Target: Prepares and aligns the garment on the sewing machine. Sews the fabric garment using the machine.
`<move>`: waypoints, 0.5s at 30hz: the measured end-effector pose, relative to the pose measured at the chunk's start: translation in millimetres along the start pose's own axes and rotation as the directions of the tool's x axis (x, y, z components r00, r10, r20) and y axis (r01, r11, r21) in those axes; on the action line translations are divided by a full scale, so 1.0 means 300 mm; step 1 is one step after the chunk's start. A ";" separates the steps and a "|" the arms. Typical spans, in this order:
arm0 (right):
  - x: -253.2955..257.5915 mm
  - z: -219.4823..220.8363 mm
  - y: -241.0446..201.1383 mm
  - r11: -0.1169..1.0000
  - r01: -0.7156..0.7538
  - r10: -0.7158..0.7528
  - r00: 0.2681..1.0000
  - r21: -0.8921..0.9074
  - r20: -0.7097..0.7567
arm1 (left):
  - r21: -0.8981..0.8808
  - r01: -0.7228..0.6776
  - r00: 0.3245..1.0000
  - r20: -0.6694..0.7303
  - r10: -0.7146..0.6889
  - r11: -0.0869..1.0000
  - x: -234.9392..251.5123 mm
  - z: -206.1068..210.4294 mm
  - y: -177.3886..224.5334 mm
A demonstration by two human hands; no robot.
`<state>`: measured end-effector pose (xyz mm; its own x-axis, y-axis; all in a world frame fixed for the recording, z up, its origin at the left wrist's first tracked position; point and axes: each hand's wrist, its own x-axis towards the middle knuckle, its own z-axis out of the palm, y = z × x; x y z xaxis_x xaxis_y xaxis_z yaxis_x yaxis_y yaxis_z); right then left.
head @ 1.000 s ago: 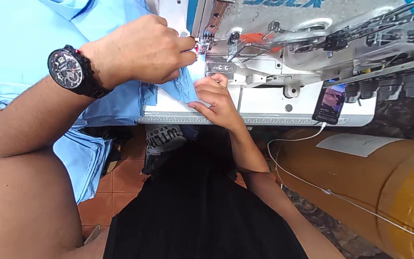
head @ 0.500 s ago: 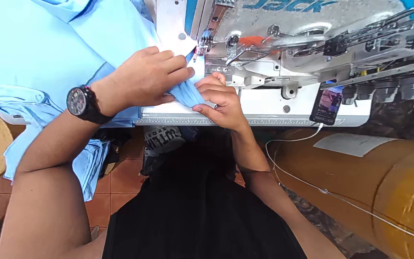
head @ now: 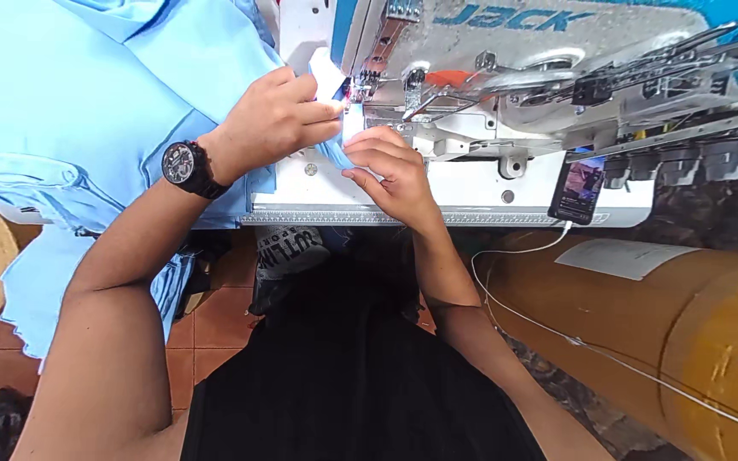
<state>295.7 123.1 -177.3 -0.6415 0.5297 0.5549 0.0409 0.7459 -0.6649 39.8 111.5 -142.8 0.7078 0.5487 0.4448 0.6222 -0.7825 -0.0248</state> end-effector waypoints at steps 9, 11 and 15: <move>0.036 0.001 -0.003 0.988 -0.043 0.042 0.999 -0.151 -0.009 | 0.043 0.021 1.000 -0.001 -0.021 0.999 0.023 0.022 -0.055; 0.042 0.009 -0.007 0.978 -0.057 0.055 0.998 -0.198 -0.018 | 0.071 0.034 0.999 -0.007 -0.034 0.997 0.031 0.025 -0.063; 0.021 -0.013 -0.008 0.904 -0.092 0.075 0.995 -0.417 -0.058 | 0.095 0.013 0.998 0.058 -0.018 0.995 0.059 0.007 -0.079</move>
<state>294.6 126.2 -170.2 -0.5908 0.6066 0.5319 0.4154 0.7939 -0.4440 38.4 140.3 -136.2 0.7145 0.5790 0.3926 0.6602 -0.7438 -0.1045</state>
